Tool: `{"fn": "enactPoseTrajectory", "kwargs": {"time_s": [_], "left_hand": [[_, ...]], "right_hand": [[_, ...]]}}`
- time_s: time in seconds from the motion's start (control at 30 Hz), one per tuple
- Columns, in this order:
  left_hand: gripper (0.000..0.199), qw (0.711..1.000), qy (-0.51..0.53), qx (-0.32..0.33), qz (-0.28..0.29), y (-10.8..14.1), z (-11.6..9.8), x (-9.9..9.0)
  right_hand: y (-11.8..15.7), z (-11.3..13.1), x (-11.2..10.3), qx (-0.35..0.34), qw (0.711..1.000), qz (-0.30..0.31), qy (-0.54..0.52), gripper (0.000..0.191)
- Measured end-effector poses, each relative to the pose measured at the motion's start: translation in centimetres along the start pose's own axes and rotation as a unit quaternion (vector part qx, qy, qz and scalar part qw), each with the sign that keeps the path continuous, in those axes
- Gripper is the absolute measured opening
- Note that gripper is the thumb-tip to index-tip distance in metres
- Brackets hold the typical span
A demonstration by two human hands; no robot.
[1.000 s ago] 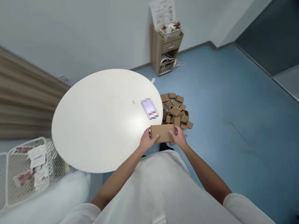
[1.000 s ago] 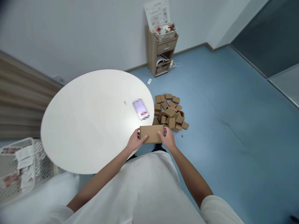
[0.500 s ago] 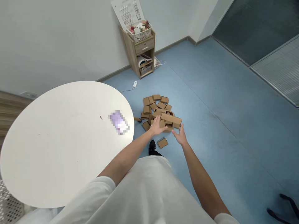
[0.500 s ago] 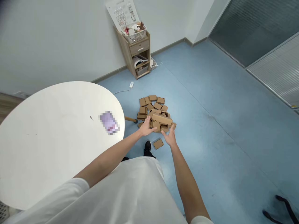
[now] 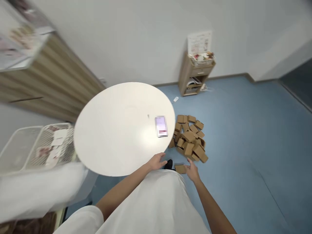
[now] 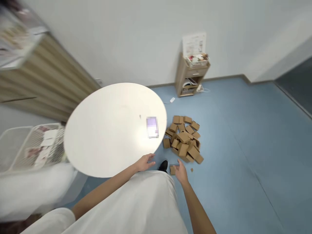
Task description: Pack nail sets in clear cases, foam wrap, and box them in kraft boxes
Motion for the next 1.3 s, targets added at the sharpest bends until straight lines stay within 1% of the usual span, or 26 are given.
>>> {"fn": "enactPoseTrajectory", "kwargs": {"time_s": [0.1,0.17,0.2,0.27,0.33,0.4,0.5,0.57,0.67,0.73,0.8,0.9,1.03,1.17,1.23,1.3], "left_hand": [[0.052,0.993,0.06,0.038,-0.097,3.2,0.8,-3.4],[0.05,0.982,0.09,0.052,-0.157,5.5,1.7,-5.8],[0.048,0.976,0.102,0.057,-0.183,6.7,2.4,-7.0],[0.047,0.964,0.115,0.059,-0.231,9.3,4.2,-9.5],[0.046,0.955,0.106,0.045,-0.273,12.1,6.3,-11.8],[0.047,0.95,0.083,0.02,-0.3,14.9,8.5,-13.8],[0.048,0.943,0.073,-0.017,-0.325,18.8,11.5,-16.1],[0.049,0.931,0.087,-0.039,-0.351,20.9,13.0,-17.1],[0.05,0.911,0.103,-0.069,-0.394,23.3,14.8,-18.4],[0.052,0.903,0.1,-0.09,-0.407,24.6,15.6,-19.0],[0.054,0.904,0.094,-0.112,-0.402,25.8,16.3,-19.3],[0.06,0.909,0.089,-0.151,-0.379,27.4,16.7,-19.5],[0.062,0.901,0.114,-0.188,-0.374,29.0,17.0,-19.8],[0.063,0.883,0.152,-0.168,-0.412,29.5,17.6,-21.3],[0.061,0.871,0.159,-0.148,-0.44,29.4,18.1,-22.6],[0.057,0.861,0.158,-0.126,-0.466,29.3,18.7,-24.2]], "right_hand": [[-1.7,5.8,0.3,-0.075,0.997,-0.017,0.002,0.054],[-2.1,10.1,1.5,-0.115,0.993,-0.02,0.006,0.052],[-2.0,12.3,2.5,-0.136,0.991,-0.011,0.005,0.051],[-1.2,16.6,5.3,-0.178,0.984,0.032,0.008,0.048],[0.2,20.6,8.9,-0.216,0.972,0.091,0.007,0.046],[1.9,24.1,12.8,-0.248,0.957,0.151,0.006,0.045],[4.2,28.4,18.0,-0.283,0.926,0.247,0.039,0.042],[5.4,30.7,20.5,-0.301,0.904,0.296,0.064,0.041],[6.3,33.5,22.7,-0.324,0.878,0.341,0.092,0.039],[6.3,34.9,23.7,-0.335,0.863,0.365,0.1,0.038],[6.0,36.0,24.8,-0.338,0.852,0.386,0.1,0.038],[5.2,37.2,26.8,-0.334,0.846,0.404,0.098,0.038],[4.7,38.5,29.1,-0.333,0.839,0.419,0.096,0.036],[4.6,39.9,30.4,-0.335,0.82,0.449,0.119,0.035],[4.3,41.0,31.2,-0.341,0.815,0.449,0.133,0.034],[3.8,42.3,32.2,-0.347,0.817,0.44,0.137,0.035]]}}
Point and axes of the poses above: each hand's wrist, its own y-axis away from the middle knuckle, its own x-axis out of the palm, z = x × y, the point moved 1 cm from there along -y, towards the middle knuckle, and after that the axes turned 8 degrees about y, right-handed, at the moved point
